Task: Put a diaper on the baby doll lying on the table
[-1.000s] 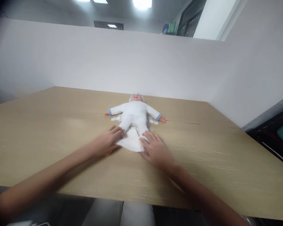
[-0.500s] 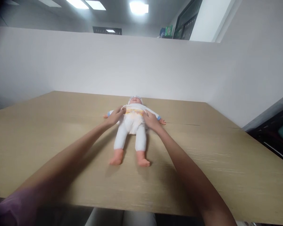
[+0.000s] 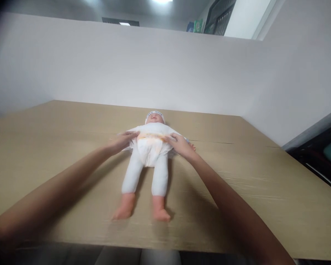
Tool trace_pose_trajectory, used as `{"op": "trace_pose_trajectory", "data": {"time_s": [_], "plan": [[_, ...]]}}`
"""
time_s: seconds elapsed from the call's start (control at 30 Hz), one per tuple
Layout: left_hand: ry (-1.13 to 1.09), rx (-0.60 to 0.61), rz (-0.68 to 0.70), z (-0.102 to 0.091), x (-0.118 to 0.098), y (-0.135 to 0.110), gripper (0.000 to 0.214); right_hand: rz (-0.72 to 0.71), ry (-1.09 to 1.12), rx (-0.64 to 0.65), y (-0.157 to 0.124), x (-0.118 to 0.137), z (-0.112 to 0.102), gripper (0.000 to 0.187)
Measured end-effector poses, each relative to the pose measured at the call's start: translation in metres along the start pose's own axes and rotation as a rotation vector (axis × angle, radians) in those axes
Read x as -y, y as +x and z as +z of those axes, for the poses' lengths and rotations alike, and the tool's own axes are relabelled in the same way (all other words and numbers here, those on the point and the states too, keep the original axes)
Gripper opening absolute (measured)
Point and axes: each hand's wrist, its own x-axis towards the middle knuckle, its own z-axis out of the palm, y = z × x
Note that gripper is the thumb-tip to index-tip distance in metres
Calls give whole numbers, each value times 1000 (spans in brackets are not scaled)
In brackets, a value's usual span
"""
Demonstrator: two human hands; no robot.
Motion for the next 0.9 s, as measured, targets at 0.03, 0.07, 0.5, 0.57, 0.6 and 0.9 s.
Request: {"op": "trace_pose_trajectory", "data": {"time_s": [0.03, 0.07, 0.5, 0.57, 0.6, 0.9], "plan": [[29, -49, 17, -3, -2, 0, 59, 1, -50, -64, -5, -1, -3, 44], [70, -109, 37, -5, -6, -1, 57, 3, -97, -122, -10, -3, -6, 40], [1153, -63, 726, 89, -47, -9, 35, -102, -640, -152, -63, -43, -29, 25], [1239, -36, 684, 98, -42, -4, 40, -37, -559, -156, -60, -47, -28, 26], [1257, -41, 669, 100, -40, -2, 41, 7, -521, -163, -58, -49, -26, 27], [1256, -65, 622, 98, -37, -4, 46, 130, -484, -244, -58, -53, -23, 37]]}}
